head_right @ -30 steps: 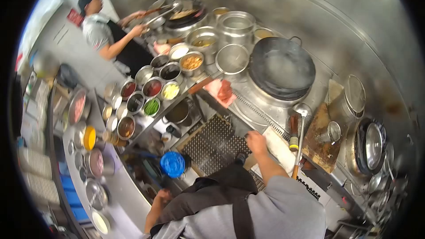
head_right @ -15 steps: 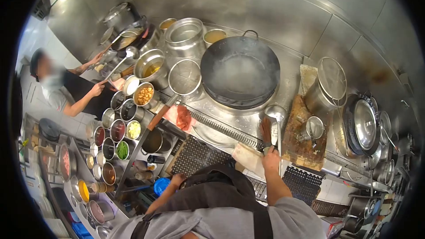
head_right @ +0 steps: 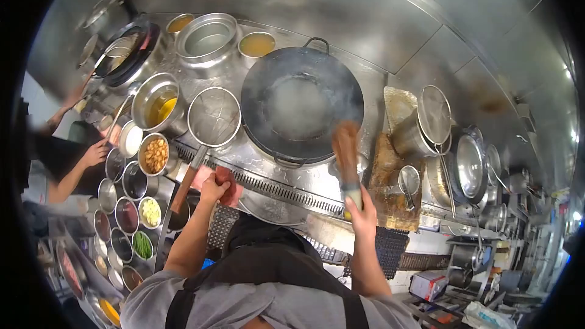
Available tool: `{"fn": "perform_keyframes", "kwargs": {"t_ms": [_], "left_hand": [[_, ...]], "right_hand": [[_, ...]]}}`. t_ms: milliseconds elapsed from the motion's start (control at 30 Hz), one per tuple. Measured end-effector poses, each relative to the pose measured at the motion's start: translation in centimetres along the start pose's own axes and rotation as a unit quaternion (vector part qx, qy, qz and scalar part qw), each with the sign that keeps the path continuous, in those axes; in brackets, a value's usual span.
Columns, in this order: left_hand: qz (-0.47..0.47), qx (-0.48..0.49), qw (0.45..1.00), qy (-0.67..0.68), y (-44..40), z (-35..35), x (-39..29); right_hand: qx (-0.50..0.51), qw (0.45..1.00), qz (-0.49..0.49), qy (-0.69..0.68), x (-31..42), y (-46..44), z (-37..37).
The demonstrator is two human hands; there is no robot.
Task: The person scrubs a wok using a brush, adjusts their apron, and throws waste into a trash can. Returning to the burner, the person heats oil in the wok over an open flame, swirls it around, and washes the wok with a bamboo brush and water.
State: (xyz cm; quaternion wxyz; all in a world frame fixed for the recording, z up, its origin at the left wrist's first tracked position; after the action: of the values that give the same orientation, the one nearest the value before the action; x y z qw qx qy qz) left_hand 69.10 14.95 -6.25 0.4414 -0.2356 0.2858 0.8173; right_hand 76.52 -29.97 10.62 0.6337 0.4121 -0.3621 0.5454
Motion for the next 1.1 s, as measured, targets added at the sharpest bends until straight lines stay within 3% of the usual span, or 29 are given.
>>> {"fn": "perform_keyframes", "kwargs": {"t_ms": [33, 100, 133, 200, 267, 333, 367, 433, 467, 533, 567, 600, 633, 667, 733, 767, 800, 867, 933, 1000, 1100], "left_hand": [[-0.006, 0.009, 1.000, 0.005, -0.2, -0.5, 0.4], [-0.071, -0.008, 0.997, -0.016, -0.3, -0.7, 0.3], [-0.107, -0.018, 0.994, -0.022, 0.2, -0.7, 0.3], [-0.163, -0.021, 0.986, -0.012, 1.2, -0.2, -0.7], [-0.179, -0.007, 0.984, 0.002, 1.9, 0.4, -1.7], [-0.164, 0.044, 0.985, 0.017, 2.1, 0.5, -1.6], [-0.162, 0.047, 0.986, 0.016, 1.7, 0.4, -0.9], [-0.122, 0.081, 0.985, 0.095, 0.5, 0.3, 0.3], [-0.122, 0.085, 0.984, 0.096, 0.3, 0.7, 0.6], [-0.049, 0.142, 0.944, 0.293, -0.3, 1.6, 1.4], [-0.051, 0.140, 0.944, 0.293, -0.3, 2.2, 1.6], [0.061, 0.181, 0.875, 0.445, 0.3, 2.2, 2.4], [0.169, 0.215, 0.769, 0.578, 1.0, 2.3, 2.8], [0.222, 0.225, 0.746, 0.585, 1.8, 3.7, 2.6], [0.224, 0.193, 0.725, 0.622, 3.0, 5.3, 0.5], [0.228, 0.161, 0.700, 0.657, 3.3, 5.7, -0.3], [0.229, 0.154, 0.687, 0.672, 3.7, 5.8, -0.6], [0.221, 0.142, 0.705, 0.658, 4.2, 4.3, 0.5], [0.210, 0.123, 0.740, 0.627, 4.7, 4.1, 0.1], [0.201, 0.114, 0.766, 0.600, 5.4, 3.7, -0.3], [0.176, 0.104, 0.797, 0.569, 6.3, 4.5, -1.9]], "right_hand": [[0.032, 0.996, -0.036, 0.081, 2.3, -2.1, -1.5], [0.087, 0.964, 0.099, 0.233, 7.6, -7.0, -5.2], [0.128, 0.932, 0.165, 0.296, 8.6, -9.7, -7.2], [0.187, 0.827, 0.183, 0.498, 9.9, -14.5, -11.9], [0.133, 0.776, 0.179, 0.590, 10.9, -19.6, -16.0], [0.032, 0.817, 0.186, 0.545, 11.0, -23.7, -19.9], [0.035, 0.817, 0.183, 0.546, 10.6, -23.6, -22.3], [-0.057, 0.876, 0.170, 0.448, 11.0, -23.3, -24.9], [-0.057, 0.875, 0.167, 0.450, 11.1, -22.6, -25.1], [0.031, 0.902, 0.239, 0.357, 11.9, -19.9, -25.5], [0.074, 0.895, 0.245, 0.366, 12.2, -18.9, -24.5], [0.118, 0.886, 0.249, 0.373, 12.4, -17.9, -22.7], [0.159, 0.864, 0.245, 0.411, 12.4, -16.8, -20.8], [0.199, 0.838, 0.240, 0.448, 12.1, -16.1, -18.8], [0.224, 0.812, 0.193, 0.503, 10.5, -16.5, -14.2], [0.209, 0.825, 0.140, 0.506, 10.6, -18.0, -12.2], [0.153, 0.816, 0.147, 0.538, 10.4, -20.0, -11.0], [0.039, 0.810, 0.211, 0.546, 10.2, -24.1, -11.5], [-0.057, 0.833, 0.192, 0.516, 9.8, -26.9, -14.6], [-0.072, 0.860, 0.198, 0.465, 8.7, -28.0, -18.5], [0.001, 0.891, 0.231, 0.392, 10.5, -26.0, -21.3]]}}
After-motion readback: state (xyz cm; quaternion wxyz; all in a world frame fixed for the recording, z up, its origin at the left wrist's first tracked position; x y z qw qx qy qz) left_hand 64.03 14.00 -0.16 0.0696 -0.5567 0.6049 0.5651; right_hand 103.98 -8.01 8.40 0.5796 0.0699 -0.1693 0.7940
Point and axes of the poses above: each hand's wrist, its own y-axis away from the middle knuckle, its own z-axis out of the back of the hand, x = y × z, the point moved 5 cm from there along -y, towards the middle knuckle, and after that the axes turned 5 degrees about -z, right-handed, at the moved point
